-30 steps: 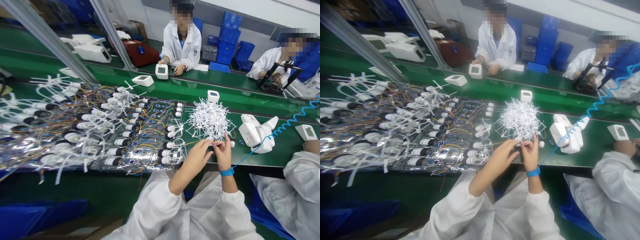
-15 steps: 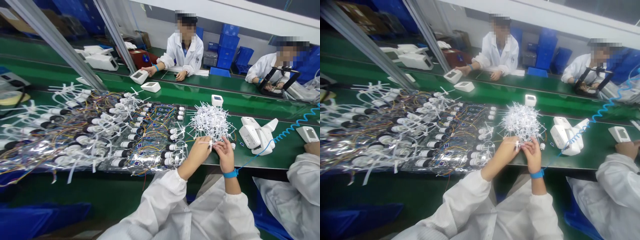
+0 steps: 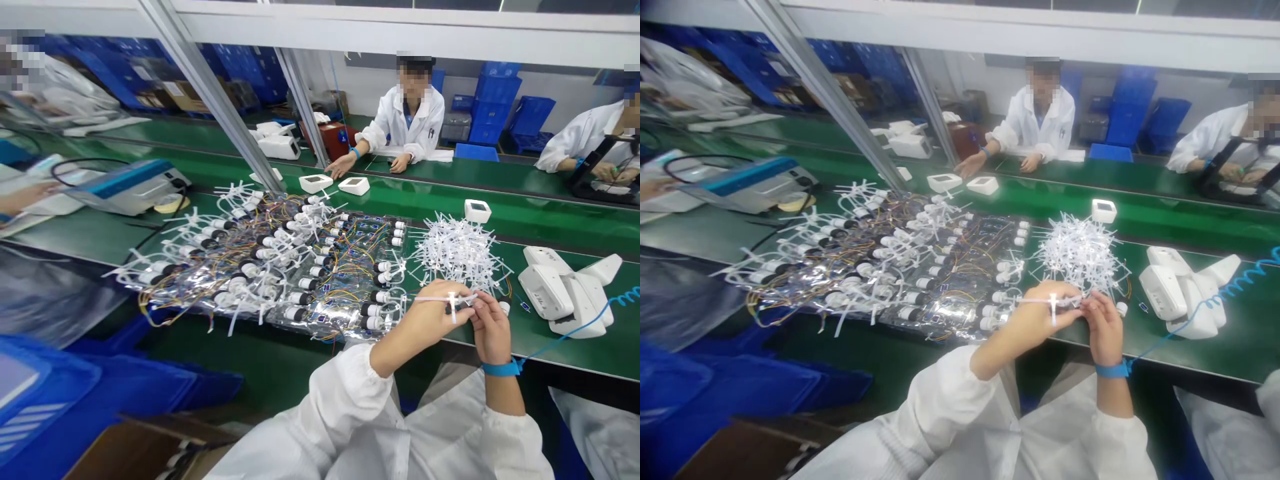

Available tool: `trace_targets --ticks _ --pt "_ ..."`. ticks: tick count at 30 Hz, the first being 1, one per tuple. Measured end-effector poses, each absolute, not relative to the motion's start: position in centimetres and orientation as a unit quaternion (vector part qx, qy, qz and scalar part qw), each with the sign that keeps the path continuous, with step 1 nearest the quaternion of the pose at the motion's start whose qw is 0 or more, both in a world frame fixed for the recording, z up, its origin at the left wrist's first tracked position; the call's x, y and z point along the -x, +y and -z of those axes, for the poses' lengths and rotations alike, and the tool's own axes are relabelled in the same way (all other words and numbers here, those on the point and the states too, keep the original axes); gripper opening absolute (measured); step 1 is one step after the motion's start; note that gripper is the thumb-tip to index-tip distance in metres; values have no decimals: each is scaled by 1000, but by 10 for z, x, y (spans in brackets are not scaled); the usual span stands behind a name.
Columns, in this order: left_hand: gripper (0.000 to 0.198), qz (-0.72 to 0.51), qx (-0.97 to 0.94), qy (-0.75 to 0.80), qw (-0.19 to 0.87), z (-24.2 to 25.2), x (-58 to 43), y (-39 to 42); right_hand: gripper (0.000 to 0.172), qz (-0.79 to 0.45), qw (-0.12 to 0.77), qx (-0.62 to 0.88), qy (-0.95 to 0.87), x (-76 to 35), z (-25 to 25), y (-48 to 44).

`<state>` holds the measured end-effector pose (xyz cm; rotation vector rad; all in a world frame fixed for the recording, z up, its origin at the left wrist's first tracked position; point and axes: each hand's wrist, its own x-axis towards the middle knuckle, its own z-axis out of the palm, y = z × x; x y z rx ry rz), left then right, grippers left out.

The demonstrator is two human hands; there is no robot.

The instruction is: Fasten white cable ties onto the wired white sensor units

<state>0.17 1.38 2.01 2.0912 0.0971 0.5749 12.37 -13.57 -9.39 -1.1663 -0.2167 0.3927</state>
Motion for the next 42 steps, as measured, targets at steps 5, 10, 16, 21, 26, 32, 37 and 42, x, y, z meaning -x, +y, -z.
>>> trace_targets --ticks 5,10,16,21,26,32,37,42 --pt "18 -221 -862 85 447 -36 4 39 40 -202 808 545 -100 -123 92 -133" --pt "13 -190 -898 126 376 -55 4 68 39 -206 808 543 -103 -121 93 -132" --pt "21 -131 -916 150 348 -81 0 91 40 -211 811 536 -99 -119 95 -131" --pt "21 -146 -929 168 295 -102 -4 106 42 -216 813 533 -94 -118 96 -131" --pt "21 -162 -939 171 251 -113 -7 116 43 -220 817 525 -93 -117 94 -132" --pt "19 -170 -961 136 170 -120 -8 121 43 -219 816 526 -101 -116 93 -133" --pt "15 -108 -982 79 135 -102 -9 135 42 -225 812 529 -104 -117 92 -134" --pt "17 -65 -990 41 117 -82 -1 153 42 -226 809 533 -103 -117 92 -135"
